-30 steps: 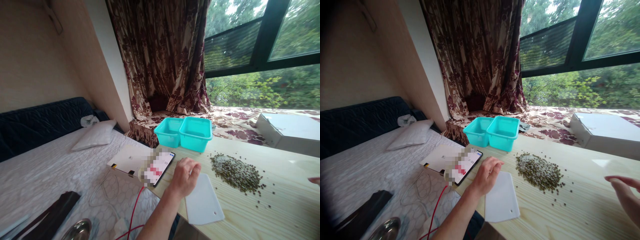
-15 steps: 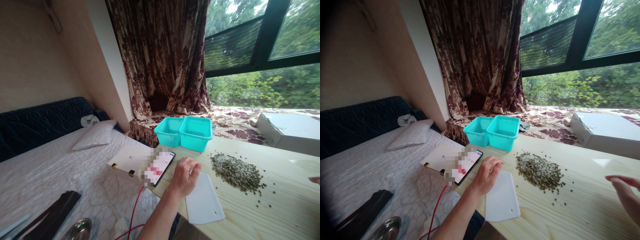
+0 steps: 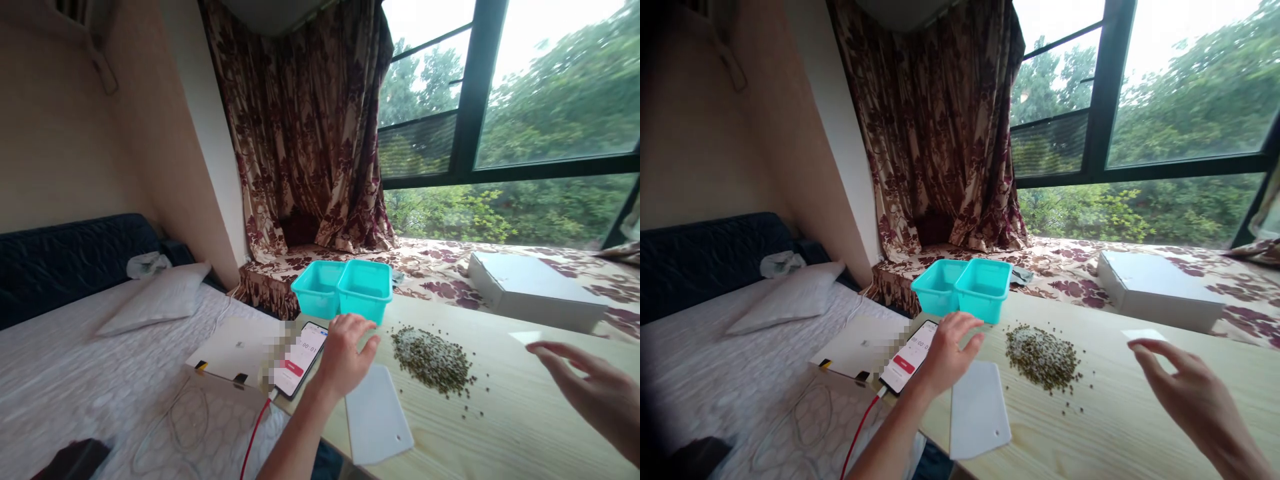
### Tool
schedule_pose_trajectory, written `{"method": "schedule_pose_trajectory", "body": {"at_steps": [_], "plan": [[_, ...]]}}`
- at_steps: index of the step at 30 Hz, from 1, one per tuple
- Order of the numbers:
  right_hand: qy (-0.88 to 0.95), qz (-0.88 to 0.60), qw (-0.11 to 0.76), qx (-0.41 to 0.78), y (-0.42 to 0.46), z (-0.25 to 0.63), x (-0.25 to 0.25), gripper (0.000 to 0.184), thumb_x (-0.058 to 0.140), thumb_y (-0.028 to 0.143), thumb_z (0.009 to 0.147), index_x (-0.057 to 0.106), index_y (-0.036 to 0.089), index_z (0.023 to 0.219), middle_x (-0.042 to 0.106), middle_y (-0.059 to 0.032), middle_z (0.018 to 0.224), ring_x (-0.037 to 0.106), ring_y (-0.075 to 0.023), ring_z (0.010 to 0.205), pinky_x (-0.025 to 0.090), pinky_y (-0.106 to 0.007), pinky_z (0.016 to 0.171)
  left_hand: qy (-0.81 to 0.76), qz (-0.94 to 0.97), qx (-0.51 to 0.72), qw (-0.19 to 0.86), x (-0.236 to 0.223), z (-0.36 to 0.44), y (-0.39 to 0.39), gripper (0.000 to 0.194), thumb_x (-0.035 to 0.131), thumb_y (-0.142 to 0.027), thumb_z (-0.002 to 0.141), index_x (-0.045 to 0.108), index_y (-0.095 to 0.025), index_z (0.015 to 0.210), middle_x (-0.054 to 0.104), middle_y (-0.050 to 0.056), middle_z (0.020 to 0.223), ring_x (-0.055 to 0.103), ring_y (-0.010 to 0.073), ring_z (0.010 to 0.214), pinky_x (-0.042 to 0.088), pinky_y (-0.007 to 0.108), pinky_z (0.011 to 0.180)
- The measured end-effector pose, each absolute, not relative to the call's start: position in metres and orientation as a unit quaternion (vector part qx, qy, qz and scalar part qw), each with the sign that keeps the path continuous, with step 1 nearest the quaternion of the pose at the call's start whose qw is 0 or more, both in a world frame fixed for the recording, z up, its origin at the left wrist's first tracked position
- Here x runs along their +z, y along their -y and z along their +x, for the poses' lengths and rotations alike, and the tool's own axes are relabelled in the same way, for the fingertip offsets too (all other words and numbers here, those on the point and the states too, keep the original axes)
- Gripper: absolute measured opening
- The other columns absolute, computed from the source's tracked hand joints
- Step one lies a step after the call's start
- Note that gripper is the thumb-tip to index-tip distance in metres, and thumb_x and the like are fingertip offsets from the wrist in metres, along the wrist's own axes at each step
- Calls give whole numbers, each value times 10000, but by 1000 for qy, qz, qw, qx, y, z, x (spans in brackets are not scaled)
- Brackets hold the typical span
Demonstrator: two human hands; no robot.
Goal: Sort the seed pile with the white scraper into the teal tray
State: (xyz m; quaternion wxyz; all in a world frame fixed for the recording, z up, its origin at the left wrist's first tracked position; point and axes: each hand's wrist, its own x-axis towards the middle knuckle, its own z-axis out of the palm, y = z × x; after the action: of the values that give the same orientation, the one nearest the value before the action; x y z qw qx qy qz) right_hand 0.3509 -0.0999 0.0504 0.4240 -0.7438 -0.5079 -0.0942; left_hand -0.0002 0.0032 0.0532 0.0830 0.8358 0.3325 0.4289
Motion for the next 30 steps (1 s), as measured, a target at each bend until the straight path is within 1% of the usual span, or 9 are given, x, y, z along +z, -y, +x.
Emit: {"method": "schedule_pose_trajectory", "body": {"at_steps": [2, 6, 8, 12, 14, 18, 21, 23, 30], "plan": [[510, -745, 427, -40, 111, 328, 69, 233, 639, 460, 719, 734, 248, 717, 749, -82, 730, 675, -203, 557, 478, -293, 500, -355, 842, 404, 42, 78, -4, -20, 210, 549, -291, 873, 663, -234, 1039, 679, 49, 1050, 597, 205, 1027, 431, 390, 965], [591, -682, 427, -61, 130, 280, 76, 166, 623, 397, 766, 706, 256, 793, 759, -82, 817, 709, -218, 662, 516, -277, 518, -483, 816, 318, 10, 126, -10, -63, 254, 522, -274, 887, 657, -210, 1093, 660, 73, 1141, 579, 207, 1094, 429, 334, 973], [650, -631, 417, -69, 136, 253, 70, 158, 579, 365, 811, 695, 261, 834, 753, -81, 875, 717, -223, 750, 566, -307, 635, -501, 813, 295, 8, 143, -8, -78, 281, 523, -293, 883, 650, -213, 1120, 654, 79, 1158, 572, 218, 1109, 417, 327, 980], [723, -582, 366, -61, 139, 198, 60, 183, 501, 311, 860, 674, 249, 868, 735, -76, 954, 700, -218, 854, 577, -360, 739, -522, 817, 244, 11, 158, 12, -91, 351, 516, -405, 879, 602, -284, 1197, 601, 62, 1249, 508, 252, 1204, 363, 371, 1029], [755, -568, 324, -51, 138, 174, 55, 195, 513, 268, 845, 681, 237, 938, 722, -93, 1042, 678, -233, 964, 558, -393, 809, -545, 809, 220, 20, 159, 23, -97, 409, 503, -415, 882, 552, -260, 1257, 557, 101, 1300, 482, 283, 1235, 364, 418, 1027], [814, -534, 223, -46, 135, 145, 30, 516, 645, 312, 714, 616, 212, 1220, 542, -147, 1375, 508, -326, 1257, 448, -495, 989, -599, 783, 163, 51, 155, 37, -118, 436, 533, -405, 882, 536, -166, 1246, 530, 165, 1306, 486, 311, 1235, 421, 448, 978], [844, -500, 180, -73, 127, 141, 1, 665, 691, 412, 669, 572, 193, 1285, 505, -166, 1406, 495, -346, 1266, 428, -484, 1012, -622, 771, 111, 81, 150, 41, -135, 368, 568, -361, 894, 541, -171, 1208, 574, 89, 1216, 594, 215, 1044, 516, 430, 869], [852, -477, 187, -110, 121, 144, -15, 630, 676, 432, 701, 570, 208, 1280, 562, -132, 1361, 530, -307, 1233, 426, -430, 1024, -632, 765, 78, 100, 146, 44, -146, 359, 577, -353, 890, 545, -180, 1203, 577, 83, 1209, 597, 211, 1039, 521, 414, 859], [839, -404, 259, -258, 118, 147, -36, 205, 554, 277, 876, 645, 281, 1060, 730, -2, 1092, 669, -169, 973, 504, -289, 924, -646, 748, -8, 153, 120, 43, -176, 362, 576, -355, 890, 544, -177, 1203, 577, 83, 1209, 597, 212, 1037, 522, 417, 859]]}}
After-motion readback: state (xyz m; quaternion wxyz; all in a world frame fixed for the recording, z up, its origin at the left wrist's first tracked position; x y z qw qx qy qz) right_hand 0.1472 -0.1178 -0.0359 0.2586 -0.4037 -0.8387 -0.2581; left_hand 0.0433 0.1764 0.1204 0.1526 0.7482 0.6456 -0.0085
